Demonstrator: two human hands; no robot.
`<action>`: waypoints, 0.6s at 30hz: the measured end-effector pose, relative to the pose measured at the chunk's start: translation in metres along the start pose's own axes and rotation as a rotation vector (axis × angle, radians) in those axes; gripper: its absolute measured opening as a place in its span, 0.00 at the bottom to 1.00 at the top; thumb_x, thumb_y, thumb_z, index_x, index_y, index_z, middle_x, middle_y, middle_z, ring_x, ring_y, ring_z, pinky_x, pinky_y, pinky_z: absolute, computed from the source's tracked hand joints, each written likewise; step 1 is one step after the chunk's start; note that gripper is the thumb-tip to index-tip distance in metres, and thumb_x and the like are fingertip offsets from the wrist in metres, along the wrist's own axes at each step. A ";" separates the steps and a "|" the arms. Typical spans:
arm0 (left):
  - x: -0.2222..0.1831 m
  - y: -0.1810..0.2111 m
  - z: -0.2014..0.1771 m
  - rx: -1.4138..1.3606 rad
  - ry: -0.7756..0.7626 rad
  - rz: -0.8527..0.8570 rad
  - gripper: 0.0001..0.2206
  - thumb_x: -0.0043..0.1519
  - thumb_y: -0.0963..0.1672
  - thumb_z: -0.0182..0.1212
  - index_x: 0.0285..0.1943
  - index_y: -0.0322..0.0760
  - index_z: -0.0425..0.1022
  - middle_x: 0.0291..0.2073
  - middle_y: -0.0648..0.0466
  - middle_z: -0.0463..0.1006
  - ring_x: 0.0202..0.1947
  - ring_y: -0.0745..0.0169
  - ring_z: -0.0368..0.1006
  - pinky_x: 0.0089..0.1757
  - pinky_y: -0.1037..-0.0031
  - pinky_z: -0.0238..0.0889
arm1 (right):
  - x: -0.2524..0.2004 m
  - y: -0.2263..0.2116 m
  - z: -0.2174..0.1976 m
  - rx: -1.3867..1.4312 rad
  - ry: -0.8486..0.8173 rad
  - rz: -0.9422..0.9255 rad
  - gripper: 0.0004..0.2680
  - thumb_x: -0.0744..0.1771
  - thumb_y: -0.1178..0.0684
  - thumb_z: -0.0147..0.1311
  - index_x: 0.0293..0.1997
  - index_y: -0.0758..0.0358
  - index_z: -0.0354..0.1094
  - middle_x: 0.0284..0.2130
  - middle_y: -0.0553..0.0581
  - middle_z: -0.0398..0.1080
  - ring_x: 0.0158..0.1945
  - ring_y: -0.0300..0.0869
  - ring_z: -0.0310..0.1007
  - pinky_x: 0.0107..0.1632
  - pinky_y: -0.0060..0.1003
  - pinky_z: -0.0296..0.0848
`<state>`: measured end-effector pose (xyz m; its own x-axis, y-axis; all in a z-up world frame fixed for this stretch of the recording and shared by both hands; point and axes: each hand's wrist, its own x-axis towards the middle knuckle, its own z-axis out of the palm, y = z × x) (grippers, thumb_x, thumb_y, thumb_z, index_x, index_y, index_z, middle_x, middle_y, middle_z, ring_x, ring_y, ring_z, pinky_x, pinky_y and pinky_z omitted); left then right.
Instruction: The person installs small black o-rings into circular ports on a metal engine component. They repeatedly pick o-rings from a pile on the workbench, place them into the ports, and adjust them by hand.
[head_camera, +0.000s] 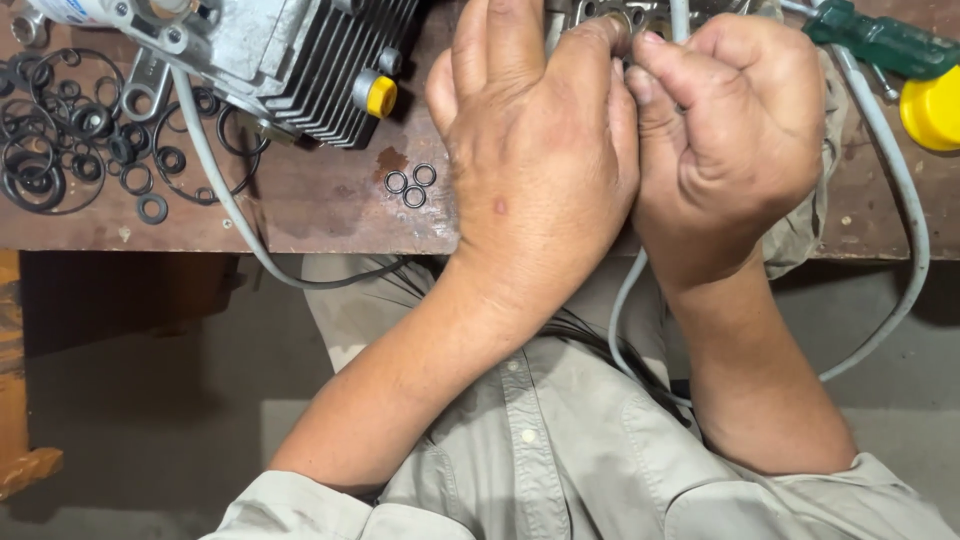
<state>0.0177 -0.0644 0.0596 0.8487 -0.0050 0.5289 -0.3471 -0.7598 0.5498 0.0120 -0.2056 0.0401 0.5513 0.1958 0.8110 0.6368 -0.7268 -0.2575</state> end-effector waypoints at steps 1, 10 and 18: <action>0.000 0.000 0.001 -0.025 0.004 -0.012 0.09 0.73 0.45 0.68 0.59 0.41 0.86 0.66 0.42 0.74 0.73 0.33 0.71 0.64 0.36 0.66 | -0.001 0.001 0.001 0.014 0.007 0.021 0.04 0.81 0.69 0.63 0.59 0.86 0.82 0.50 0.77 0.72 0.53 0.66 0.75 0.60 0.61 0.78; -0.002 0.003 0.019 -0.055 0.115 -0.074 0.06 0.68 0.47 0.72 0.50 0.47 0.85 0.58 0.46 0.76 0.67 0.33 0.73 0.62 0.39 0.66 | 0.000 0.008 -0.009 0.228 -0.045 0.236 0.06 0.84 0.66 0.64 0.59 0.85 0.82 0.52 0.76 0.83 0.59 0.63 0.83 0.67 0.56 0.81; -0.026 -0.020 0.008 -0.069 0.089 -0.095 0.09 0.71 0.51 0.69 0.58 0.56 0.82 0.53 0.47 0.85 0.61 0.33 0.79 0.67 0.42 0.64 | -0.083 0.086 0.000 0.561 0.252 0.556 0.15 0.81 0.58 0.60 0.37 0.71 0.69 0.55 0.65 0.82 0.58 0.51 0.86 0.68 0.47 0.86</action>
<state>0.0058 -0.0545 0.0296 0.8414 0.1245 0.5259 -0.2964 -0.7074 0.6416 0.0208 -0.2847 -0.0492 0.7700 -0.2974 0.5644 0.5182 -0.2246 -0.8253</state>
